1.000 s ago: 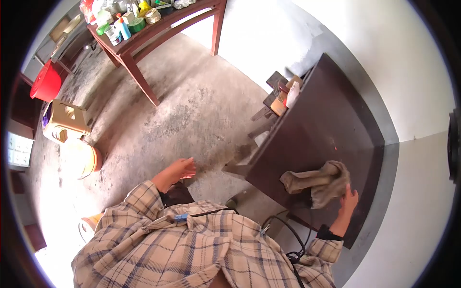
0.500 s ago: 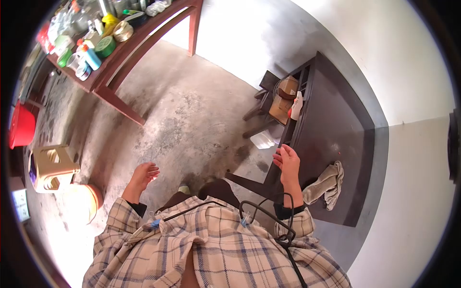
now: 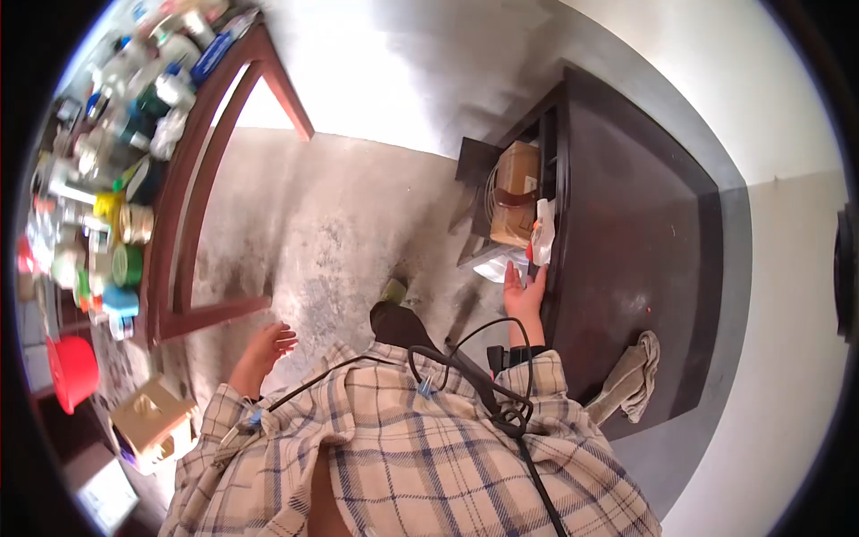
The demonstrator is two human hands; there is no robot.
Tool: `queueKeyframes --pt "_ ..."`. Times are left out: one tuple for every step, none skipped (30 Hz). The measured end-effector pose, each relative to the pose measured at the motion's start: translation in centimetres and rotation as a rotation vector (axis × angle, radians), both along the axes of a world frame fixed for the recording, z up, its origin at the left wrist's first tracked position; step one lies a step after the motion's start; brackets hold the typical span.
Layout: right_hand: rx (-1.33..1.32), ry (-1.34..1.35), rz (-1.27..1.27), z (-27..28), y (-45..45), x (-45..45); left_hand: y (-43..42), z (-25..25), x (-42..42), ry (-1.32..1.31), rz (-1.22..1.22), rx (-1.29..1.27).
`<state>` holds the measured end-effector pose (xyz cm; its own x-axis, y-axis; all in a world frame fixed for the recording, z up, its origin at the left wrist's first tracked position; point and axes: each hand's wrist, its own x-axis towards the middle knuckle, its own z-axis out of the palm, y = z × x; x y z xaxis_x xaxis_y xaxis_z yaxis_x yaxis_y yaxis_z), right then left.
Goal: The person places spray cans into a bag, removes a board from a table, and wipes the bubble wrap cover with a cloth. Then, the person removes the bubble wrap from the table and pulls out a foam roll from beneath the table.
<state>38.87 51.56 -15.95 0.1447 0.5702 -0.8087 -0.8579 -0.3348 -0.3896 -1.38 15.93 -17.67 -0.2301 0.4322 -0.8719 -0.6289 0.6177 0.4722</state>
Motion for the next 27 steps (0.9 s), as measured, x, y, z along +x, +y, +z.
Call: queueKeyframes --pt "0.045 -0.031 -0.043 -2.0 1.4 0.4 2.9 1.5 -0.5 0.002 -0.023 -0.007" --pt "0.026 -0.035 -0.075 -3.9 3.0 0.5 6.9 2.9 -1.7 0.030 -0.063 0.038" --pt "0.096 0.002 -0.108 -4.8 4.0 0.6 9.3 4.0 -1.8 0.055 -0.082 0.095" --pt "0.170 0.036 -0.140 -4.3 4.8 0.1 11.0 4.1 -2.3 0.049 -0.092 0.093" --pt "0.130 0.131 -0.222 -3.7 5.1 -0.3 12.7 4.2 -2.8 0.024 -0.122 0.095" --pt "0.132 0.126 -0.236 -3.9 5.5 -0.2 14.3 4.5 -3.2 0.000 -0.156 0.098" --pt "0.172 0.118 -0.259 -4.2 5.6 -0.2 16.0 5.1 -3.3 0.017 -0.191 0.082" --pt "0.211 0.110 -0.285 -4.7 5.6 -0.3 17.4 4.9 -3.8 0.014 -0.212 0.083" --pt "0.223 0.149 -0.274 -5.2 5.5 0.1 18.6 4.5 -4.4 -0.007 -0.246 0.080" --pt "0.221 0.141 -0.302 -6.1 5.4 0.6 19.8 4.5 -4.8 -0.029 -0.283 0.075" --pt "0.239 0.163 -0.249 -6.9 5.2 1.1 20.9 4.4 -5.2 -0.030 -0.331 0.083" --pt "0.259 0.183 -0.196 -7.3 4.9 1.5 22.0 4.1 -5.7 -0.040 -0.362 0.079" --pt "0.226 0.162 -0.217 -7.1 5.0 1.5 23.3 3.8 -6.3 -0.055 -0.406 0.068" --pt "0.235 0.151 -0.241 -6.9 5.4 1.2 24.9 3.4 -6.8 -0.071 -0.445 0.063" --pt "0.157 0.085 -0.302 -6.7 5.8 0.9 26.6 3.3 -7.2 -0.078 -0.463 0.069" --pt "0.070 0.021 -0.361 -6.7 6.0 0.5 27.9 3.1 -7.8 -0.056 -0.516 0.062" --pt "0.065 0.016 -0.375 -6.8 6.0 0.2 29.1 3.0 -8.3 -0.032 -0.567 0.050" --pt "0.062 0.016 -0.398 -6.5 5.9 -0.2 30.4 3.0 -8.8 -0.036 -0.584 0.043" --pt "0.058 0.015 -0.421 -6.3 5.9 -0.5 31.7 3.1 -9.0 -0.011 -0.621 0.042" --pt "0.047 0.013 -0.436 -6.3 6.0 -0.8 32.7 3.0 -9.1 0.013 -0.658 0.040" --pt "0.089 -0.003 -0.417 -6.5 6.0 -1.1 33.7 2.8 -9.2 0.008 -0.680 0.050" --pt "0.129 -0.019 -0.399 -6.8 5.7 -1.2 34.4 2.6 -9.2 0.003 -0.702 0.035" --pt "0.161 0.037 -0.394 -6.9 5.5 -1.3 35.1 2.5 -9.0 -0.006 -0.734 0.033" --pt "0.155 0.035 -0.413 -6.9 5.5 -1.5 35.9 2.6 -8.7 -0.014 -0.762 0.036" --pt "0.149 0.033 -0.405 -6.7 5.8 -2.1 36.3 2.3 -8.4 -0.015 -0.777 0.032" --pt "0.145 0.033 -0.395 -6.5 6.1 -2.6 36.7 2.1 -8.1 -0.042 -0.809 0.030" --pt "0.156 0.058 -0.370 -6.5 6.1 -3.0 37.1 2.0 -7.6 -0.066 -0.838 0.026"
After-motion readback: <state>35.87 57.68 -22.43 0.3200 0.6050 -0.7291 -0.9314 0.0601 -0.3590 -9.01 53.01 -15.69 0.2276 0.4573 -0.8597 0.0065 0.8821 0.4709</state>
